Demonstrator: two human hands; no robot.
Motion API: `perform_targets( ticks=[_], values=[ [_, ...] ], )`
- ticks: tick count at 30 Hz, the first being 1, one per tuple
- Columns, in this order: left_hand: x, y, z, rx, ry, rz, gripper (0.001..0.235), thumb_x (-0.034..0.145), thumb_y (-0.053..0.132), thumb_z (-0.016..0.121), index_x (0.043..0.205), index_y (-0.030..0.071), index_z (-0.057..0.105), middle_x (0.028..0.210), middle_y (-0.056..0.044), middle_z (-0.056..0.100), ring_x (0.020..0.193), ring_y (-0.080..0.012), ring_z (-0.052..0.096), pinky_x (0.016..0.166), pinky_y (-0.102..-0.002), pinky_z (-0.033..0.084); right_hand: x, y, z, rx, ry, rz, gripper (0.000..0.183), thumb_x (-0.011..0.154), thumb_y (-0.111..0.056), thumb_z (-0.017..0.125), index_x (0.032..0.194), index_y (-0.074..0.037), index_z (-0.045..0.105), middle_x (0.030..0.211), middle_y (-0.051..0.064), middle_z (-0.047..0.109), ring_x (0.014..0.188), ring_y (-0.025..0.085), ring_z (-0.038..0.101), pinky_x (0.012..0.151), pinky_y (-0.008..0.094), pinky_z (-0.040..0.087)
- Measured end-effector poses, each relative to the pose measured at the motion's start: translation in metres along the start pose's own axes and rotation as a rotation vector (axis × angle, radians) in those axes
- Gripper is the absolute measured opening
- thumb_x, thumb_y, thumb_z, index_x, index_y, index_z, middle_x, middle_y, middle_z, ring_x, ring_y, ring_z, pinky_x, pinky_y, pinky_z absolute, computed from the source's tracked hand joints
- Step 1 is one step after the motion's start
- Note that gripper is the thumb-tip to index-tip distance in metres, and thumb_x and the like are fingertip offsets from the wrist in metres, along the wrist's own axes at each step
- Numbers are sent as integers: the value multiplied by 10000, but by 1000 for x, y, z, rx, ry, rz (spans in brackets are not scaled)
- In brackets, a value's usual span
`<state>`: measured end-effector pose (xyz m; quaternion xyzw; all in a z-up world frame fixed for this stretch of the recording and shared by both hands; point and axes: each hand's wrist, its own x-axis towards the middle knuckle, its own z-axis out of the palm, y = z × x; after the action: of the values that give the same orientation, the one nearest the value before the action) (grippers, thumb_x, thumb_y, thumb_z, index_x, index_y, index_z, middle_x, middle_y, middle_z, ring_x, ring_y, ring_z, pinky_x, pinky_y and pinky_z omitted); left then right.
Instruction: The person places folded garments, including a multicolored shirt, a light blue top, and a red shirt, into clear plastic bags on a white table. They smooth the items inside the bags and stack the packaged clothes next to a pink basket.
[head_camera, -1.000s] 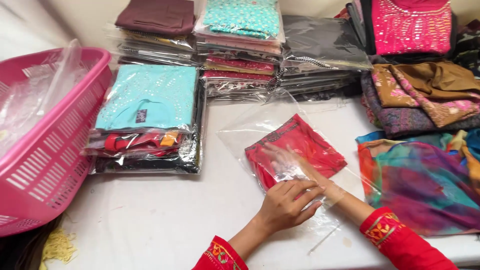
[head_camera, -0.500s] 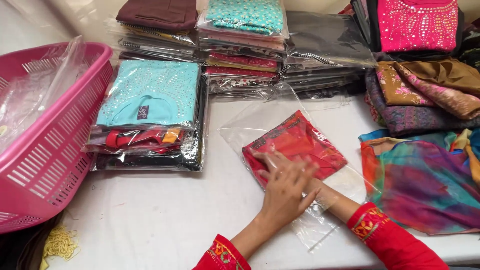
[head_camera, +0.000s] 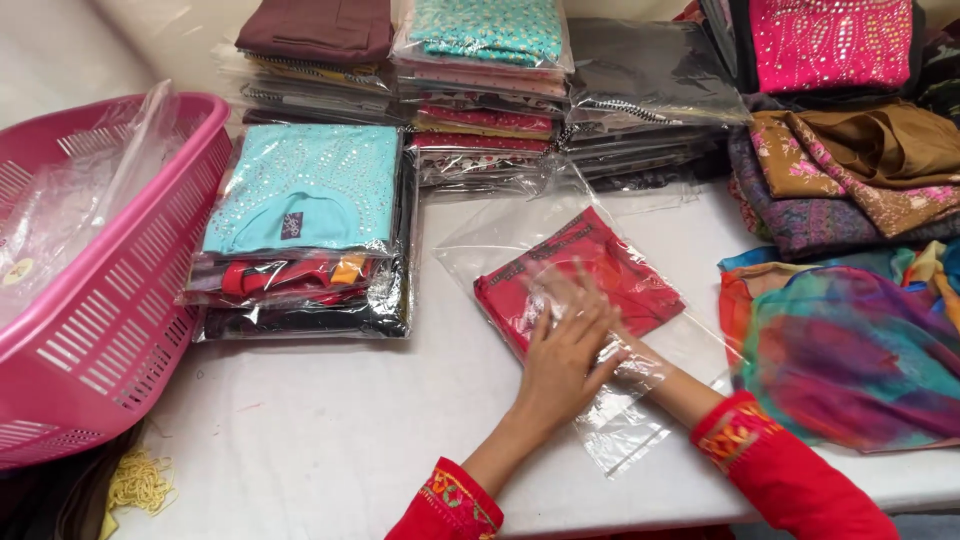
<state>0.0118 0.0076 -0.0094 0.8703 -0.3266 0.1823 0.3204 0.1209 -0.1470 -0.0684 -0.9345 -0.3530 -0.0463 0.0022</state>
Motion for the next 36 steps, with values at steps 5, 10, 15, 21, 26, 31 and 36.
perform_targets(
  ticks=[5,10,15,21,26,31,36],
  values=[
    [8,-12,-23,149,1,-134,594,1033,536,449,1492,169,538,1633,-105,436,1548,-337,309,1255,-618,88,-7,9,-16,-107,-14,57,904,791,-629,564,1582,-277,302,1705,23,131,1563,196,96,1231,550,26],
    [-5,-43,24,237,-64,-144,798,993,660,420,1591,132,390,1649,-168,318,1517,-365,261,1200,-649,44,30,34,9,136,84,19,773,927,-582,493,1619,-290,310,1707,-1,210,1580,193,159,1264,576,56],
    [2,-33,16,200,-85,-138,801,991,678,405,1602,161,384,1668,-169,287,1534,-335,245,1207,-653,33,59,34,13,44,221,-19,750,971,-570,478,1635,-281,279,1707,42,208,1585,256,126,1248,610,57],
    [-2,-27,13,88,-35,-74,724,1024,617,464,1549,119,483,1615,-138,444,1508,-337,366,1246,-586,126,19,21,-24,7,96,25,842,908,-641,542,1602,-309,201,1696,36,151,1576,247,93,1232,649,17],
    [-9,8,16,-192,-53,-19,547,1058,570,475,1329,136,669,1440,-73,649,1381,-264,588,1249,-456,383,-15,33,-20,-10,39,-58,861,886,-642,544,1611,-335,196,1706,49,119,1560,264,94,1201,648,39],
    [-7,-8,26,12,-12,-24,617,1046,560,488,1455,107,576,1548,-149,527,1497,-324,434,1251,-543,231,24,46,-5,44,91,-88,826,930,-666,477,1620,-300,210,1720,35,135,1572,266,127,1223,633,67],
    [-13,-10,39,147,-118,26,832,984,665,501,1585,97,415,1685,-186,333,1543,-364,318,1257,-549,164,58,39,-12,13,128,-74,811,948,-714,420,1613,-287,242,1700,32,190,1570,258,160,1241,595,77]
  ],
)
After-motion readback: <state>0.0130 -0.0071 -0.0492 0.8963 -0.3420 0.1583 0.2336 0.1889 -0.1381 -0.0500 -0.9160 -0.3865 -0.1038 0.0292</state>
